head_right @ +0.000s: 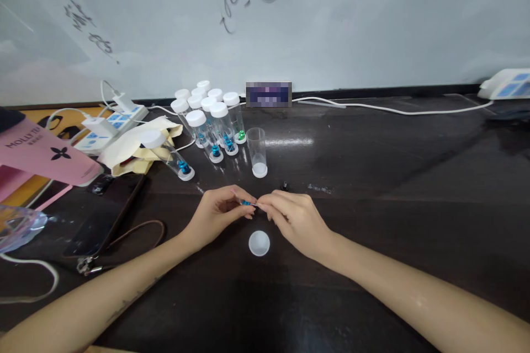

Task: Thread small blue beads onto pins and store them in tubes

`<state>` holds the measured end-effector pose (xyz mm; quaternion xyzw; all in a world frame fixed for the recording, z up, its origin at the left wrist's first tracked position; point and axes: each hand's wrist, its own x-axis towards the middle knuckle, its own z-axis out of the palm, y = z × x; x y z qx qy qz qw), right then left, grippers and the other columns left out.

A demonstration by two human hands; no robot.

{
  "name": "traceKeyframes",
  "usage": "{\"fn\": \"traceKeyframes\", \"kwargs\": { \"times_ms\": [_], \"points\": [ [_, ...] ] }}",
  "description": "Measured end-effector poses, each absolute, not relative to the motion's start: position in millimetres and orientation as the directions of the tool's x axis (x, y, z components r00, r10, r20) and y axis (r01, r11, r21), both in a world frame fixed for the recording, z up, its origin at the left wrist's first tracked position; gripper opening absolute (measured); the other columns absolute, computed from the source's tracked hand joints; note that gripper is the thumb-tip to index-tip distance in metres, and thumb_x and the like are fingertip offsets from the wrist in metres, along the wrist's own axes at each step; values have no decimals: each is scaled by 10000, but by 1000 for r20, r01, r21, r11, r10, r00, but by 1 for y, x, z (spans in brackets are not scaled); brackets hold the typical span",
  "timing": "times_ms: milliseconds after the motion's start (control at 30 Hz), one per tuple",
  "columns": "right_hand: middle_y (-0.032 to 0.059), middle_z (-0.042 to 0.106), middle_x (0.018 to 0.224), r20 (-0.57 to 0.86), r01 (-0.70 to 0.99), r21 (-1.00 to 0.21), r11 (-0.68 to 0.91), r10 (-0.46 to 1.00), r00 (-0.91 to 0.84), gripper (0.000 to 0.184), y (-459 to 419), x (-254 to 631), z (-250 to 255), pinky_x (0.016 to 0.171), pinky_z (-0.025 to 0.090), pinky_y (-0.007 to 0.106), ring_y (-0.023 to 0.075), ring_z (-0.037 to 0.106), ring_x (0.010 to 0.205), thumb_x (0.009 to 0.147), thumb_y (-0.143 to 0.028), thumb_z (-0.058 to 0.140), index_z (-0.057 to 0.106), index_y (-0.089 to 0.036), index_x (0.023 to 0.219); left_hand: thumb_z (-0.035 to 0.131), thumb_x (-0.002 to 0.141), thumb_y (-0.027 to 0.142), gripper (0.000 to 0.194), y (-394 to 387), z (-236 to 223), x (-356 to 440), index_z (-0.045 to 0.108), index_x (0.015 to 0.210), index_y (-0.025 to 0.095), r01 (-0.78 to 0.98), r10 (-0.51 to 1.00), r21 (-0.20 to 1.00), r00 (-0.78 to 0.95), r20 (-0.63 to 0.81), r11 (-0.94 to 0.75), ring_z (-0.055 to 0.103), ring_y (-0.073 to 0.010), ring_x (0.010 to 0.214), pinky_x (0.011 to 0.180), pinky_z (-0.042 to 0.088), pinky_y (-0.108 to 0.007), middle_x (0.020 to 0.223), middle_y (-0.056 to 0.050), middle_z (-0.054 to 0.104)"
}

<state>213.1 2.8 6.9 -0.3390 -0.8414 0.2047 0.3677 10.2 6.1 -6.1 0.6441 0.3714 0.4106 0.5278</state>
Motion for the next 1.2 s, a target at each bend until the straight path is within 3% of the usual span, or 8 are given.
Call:
{"fn": "traceKeyframes", "kwargs": {
  "times_ms": [200,333,433,867,1200],
  "points": [
    [7,669,761,479,457,-588,667,743,-468,114,4,211,3,615,499,241,121,622,618,933,-220,545,648,-177,955,674,796,267,139,7,-4,13,695,818,131,-8,924,992,363,120,-126,630,-129,635,612,543,-269,830,-58,664],
    [75,653,1000,566,485,-492,723,689,-453,117,4,211,2,748,522,295,179,643,870,904,-170,581,632,-175,1010,679,795,257,139,10,-1,11,683,815,120,-57,933,998,357,39,-20,624,-125,631,639,534,-260,727,-37,650],
    [84,628,1048,626,516,-434,739,659,-417,163,4,211,2,824,513,332,197,621,955,890,-120,588,629,-180,1037,697,783,261,147,12,-1,10,674,825,122,-90,943,996,332,8,23,628,-125,626,638,530,-257,709,-29,648],
    [70,625,995,624,524,-486,700,698,-353,173,4,212,2,787,525,348,197,625,911,903,-103,559,672,-199,991,725,754,282,170,12,-2,10,669,789,125,-151,954,988,300,6,42,637,-126,620,613,533,-258,751,-29,650],
    [40,630,816,598,466,-558,687,722,-348,169,4,215,0,611,496,297,158,611,707,907,-115,556,694,-204,948,726,751,273,161,11,-2,10,683,812,130,-125,956,992,292,22,15,633,-125,615,625,536,-258,725,-26,659]
  ]
}}
